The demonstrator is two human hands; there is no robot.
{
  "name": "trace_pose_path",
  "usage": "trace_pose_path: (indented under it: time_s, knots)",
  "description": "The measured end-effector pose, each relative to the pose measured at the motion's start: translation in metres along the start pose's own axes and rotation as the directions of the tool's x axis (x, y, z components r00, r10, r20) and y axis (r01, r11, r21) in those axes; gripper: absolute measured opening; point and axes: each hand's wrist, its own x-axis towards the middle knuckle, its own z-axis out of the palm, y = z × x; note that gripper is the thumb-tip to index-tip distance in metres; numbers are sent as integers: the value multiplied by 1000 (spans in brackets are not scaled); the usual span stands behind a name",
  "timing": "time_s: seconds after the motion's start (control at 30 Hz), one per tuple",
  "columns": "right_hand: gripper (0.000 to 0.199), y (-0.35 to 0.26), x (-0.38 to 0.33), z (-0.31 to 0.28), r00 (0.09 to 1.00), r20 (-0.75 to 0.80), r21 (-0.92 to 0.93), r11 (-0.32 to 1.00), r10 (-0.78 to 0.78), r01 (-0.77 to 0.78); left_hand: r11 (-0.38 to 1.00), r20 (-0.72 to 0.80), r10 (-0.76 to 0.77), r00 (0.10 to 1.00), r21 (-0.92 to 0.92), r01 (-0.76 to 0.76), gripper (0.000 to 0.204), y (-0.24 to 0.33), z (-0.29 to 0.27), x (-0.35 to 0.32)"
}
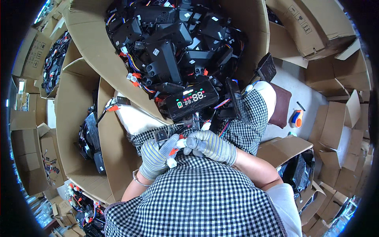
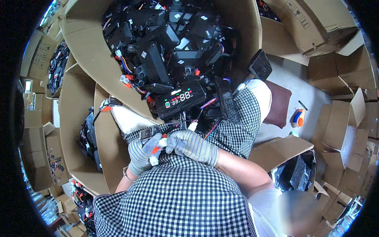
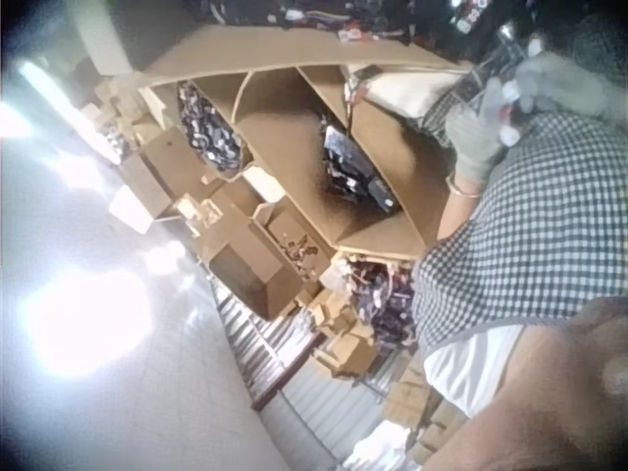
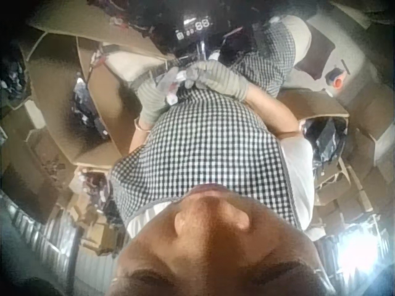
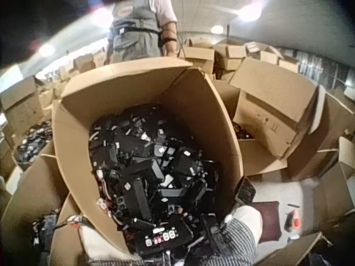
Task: The person sorts electronic components with wiring and screens by hand, transferring them from one cardboard box into other cardboard boxes.
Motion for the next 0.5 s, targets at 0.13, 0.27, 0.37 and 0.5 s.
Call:
trace_pose_path:
  time_s: [0.13, 0.27, 0.37, 0.5]
  knots:
    - [29, -9, -11, 6, 995, -16, -179, 980, -95, 90, 946, 34, -47, 998, -319, 56, 40, 4, -15, 19]
    - [30, -56, -38, 6, 810, -277, -267, 851, -517, 452, 826, -145, -387, 911, -494, 272, 30, -4, -2, 11]
    - [25, -115, -42, 7, 549, -406, -457, 683, -730, 570, 660, -128, -529, 839, -683, 312, 11, 3, -8, 18]
    - [13, -121, -19, -11, 620, -67, -976, -77, -782, -203, 451, 109, -545, 831, -798, 400, 10, 13, -28, 18]
